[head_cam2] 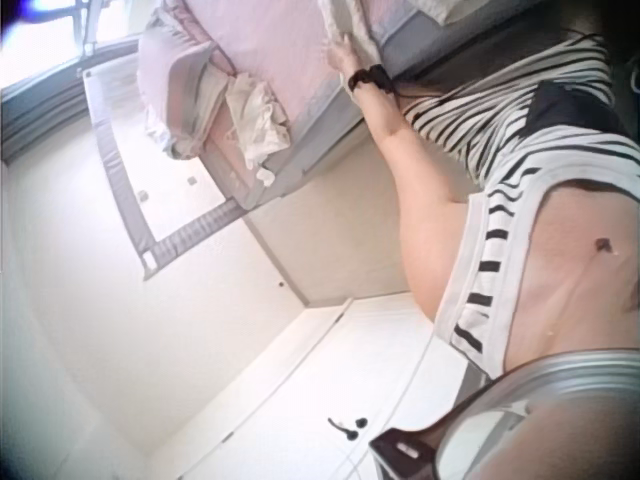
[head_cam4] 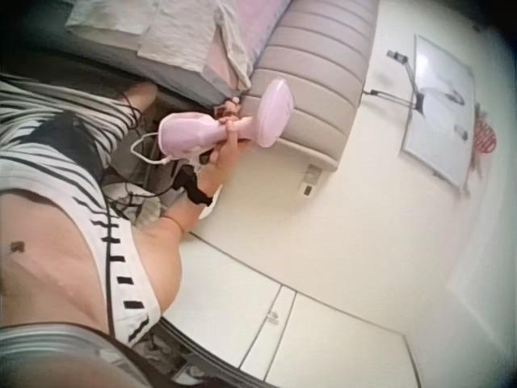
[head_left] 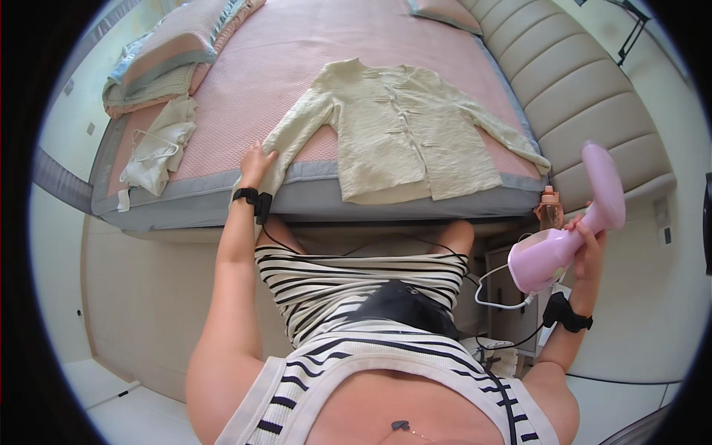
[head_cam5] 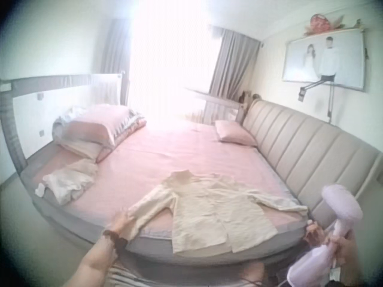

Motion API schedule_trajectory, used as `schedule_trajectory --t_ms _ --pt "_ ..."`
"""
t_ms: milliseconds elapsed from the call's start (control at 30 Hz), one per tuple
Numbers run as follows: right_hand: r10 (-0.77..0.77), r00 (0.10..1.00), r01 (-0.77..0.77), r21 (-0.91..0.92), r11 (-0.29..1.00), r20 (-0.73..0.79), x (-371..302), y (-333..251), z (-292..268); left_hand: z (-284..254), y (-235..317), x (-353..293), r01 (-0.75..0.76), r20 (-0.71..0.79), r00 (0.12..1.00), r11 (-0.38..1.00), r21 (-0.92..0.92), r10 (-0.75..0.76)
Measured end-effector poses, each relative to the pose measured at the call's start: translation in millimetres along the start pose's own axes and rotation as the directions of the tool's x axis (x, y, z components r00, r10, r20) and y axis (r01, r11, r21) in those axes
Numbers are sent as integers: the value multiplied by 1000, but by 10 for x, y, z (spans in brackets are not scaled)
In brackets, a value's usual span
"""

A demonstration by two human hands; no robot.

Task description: Using a handheld garment steamer to remove wrinkles from a shirt laid on a bed.

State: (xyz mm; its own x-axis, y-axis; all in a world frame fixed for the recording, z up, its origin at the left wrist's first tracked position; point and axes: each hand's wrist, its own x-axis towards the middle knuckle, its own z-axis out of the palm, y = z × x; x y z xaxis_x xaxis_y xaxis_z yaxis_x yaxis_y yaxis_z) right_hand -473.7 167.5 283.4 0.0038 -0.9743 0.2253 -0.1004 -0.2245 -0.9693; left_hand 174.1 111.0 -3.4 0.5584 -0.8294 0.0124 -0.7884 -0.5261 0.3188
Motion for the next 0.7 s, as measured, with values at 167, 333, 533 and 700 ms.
schedule_trajectory --t_ms 167,333,533,700 --pt "-30 997 31 21 999 -66 -583 -249 21 -130 -215 37 -122 -46 992 860 -496 114" --pt "-79 986 77 -23 997 -149 -1009 -552 -163 -527 -447 56 -1 470 863 931 -366 186" --pt "-227 953 211 -98 973 -199 -1145 -830 -471 -960 -470 183 -110 183 944 787 -607 273" --pt "-282 939 262 -122 957 -197 -999 -736 -559 -1134 -151 3 -382 141 868 823 -421 475"
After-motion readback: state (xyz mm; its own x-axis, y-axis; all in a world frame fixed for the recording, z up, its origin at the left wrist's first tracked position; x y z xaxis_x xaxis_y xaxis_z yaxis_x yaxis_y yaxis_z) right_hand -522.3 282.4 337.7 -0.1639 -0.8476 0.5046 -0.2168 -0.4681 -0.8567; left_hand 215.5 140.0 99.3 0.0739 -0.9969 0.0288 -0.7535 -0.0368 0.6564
